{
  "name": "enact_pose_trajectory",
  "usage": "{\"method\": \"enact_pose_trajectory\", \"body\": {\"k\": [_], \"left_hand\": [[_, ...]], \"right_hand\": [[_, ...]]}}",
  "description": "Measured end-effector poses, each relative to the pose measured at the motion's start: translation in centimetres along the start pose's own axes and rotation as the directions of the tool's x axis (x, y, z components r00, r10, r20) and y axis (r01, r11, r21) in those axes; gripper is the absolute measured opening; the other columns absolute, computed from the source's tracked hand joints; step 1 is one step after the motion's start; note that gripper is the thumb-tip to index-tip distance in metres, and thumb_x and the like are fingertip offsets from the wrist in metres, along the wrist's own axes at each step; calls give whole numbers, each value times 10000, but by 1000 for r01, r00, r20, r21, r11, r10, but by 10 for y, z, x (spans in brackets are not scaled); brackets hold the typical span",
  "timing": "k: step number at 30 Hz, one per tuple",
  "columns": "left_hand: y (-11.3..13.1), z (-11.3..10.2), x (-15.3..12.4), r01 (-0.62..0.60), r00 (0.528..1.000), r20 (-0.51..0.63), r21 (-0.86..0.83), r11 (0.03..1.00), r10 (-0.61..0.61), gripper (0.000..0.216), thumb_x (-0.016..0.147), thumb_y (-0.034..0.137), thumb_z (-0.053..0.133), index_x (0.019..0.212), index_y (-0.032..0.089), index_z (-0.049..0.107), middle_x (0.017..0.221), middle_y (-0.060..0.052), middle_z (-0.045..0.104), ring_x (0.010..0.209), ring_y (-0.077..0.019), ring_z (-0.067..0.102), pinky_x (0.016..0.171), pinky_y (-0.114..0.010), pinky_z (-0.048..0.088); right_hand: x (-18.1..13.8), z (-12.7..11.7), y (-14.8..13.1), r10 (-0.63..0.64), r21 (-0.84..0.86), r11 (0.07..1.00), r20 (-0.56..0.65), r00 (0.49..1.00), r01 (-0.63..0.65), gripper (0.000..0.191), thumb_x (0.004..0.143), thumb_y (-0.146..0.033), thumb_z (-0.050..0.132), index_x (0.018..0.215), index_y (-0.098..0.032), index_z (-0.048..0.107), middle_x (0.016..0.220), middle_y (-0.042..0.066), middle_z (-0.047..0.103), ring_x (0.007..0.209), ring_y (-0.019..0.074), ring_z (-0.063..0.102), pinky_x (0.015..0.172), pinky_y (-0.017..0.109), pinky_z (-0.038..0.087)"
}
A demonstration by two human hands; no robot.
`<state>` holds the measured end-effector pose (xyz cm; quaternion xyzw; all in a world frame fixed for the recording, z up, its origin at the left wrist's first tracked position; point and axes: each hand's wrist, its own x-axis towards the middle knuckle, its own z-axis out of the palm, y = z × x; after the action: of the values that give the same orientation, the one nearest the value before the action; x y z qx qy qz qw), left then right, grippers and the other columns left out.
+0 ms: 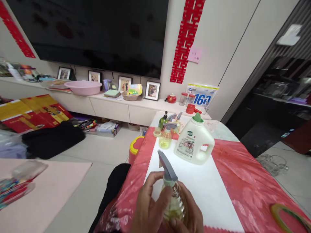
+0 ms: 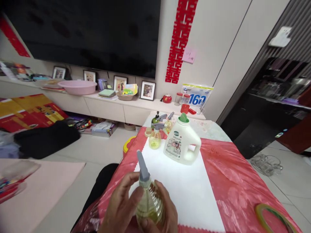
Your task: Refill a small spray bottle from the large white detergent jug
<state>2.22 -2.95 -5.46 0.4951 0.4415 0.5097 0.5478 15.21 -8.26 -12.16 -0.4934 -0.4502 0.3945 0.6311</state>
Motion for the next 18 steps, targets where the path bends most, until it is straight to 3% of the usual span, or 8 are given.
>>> {"method": "enact_pose_trajectory", "body": {"k": [4,10,13,16,18], "left_hand": [[6,-5,5,-86,992,109,180,980,67,334,821,508,699,951,207,642,873,-26,703,843,-206,639,760,-285,512],[10,-13,16,44,953,301,-18,999,-36,323,848,460,703,1023,188,694,1006,-39,719,981,-214,638,863,-295,490],[7,-13,18,85,935,351,-66,994,-57,350,826,464,734,1034,184,703,988,-37,722,946,-206,644,855,-303,494],[2,-10,17,152,913,397,-105,983,-98,390,800,497,757,1030,187,703,947,-31,717,923,-203,649,850,-311,502],[-3,-9,17,138,893,442,-102,985,-80,437,807,524,743,1096,200,699,1053,-52,721,1046,-234,645,952,-351,490]], "right_hand": [[-5,-3,-2,37,-118,992,16,999,-34,801,715,-569,783,1396,-223,542,1426,116,553,1352,320,489,1150,444,402],[4,-7,-13,67,32,997,179,982,-74,765,736,-514,782,1402,-222,541,1429,110,555,1340,318,507,1096,417,464],[7,-5,-18,94,59,992,224,970,-110,750,730,-495,784,1397,-243,549,1433,93,554,1333,312,514,1094,404,463],[9,-2,-22,117,48,990,238,964,-132,757,729,-526,771,1400,-254,550,1430,89,554,1341,307,506,1110,400,443],[8,-9,-24,124,-10,992,243,962,-125,780,723,-567,764,1399,-241,552,1399,104,576,1317,313,527,1076,391,474]]}}
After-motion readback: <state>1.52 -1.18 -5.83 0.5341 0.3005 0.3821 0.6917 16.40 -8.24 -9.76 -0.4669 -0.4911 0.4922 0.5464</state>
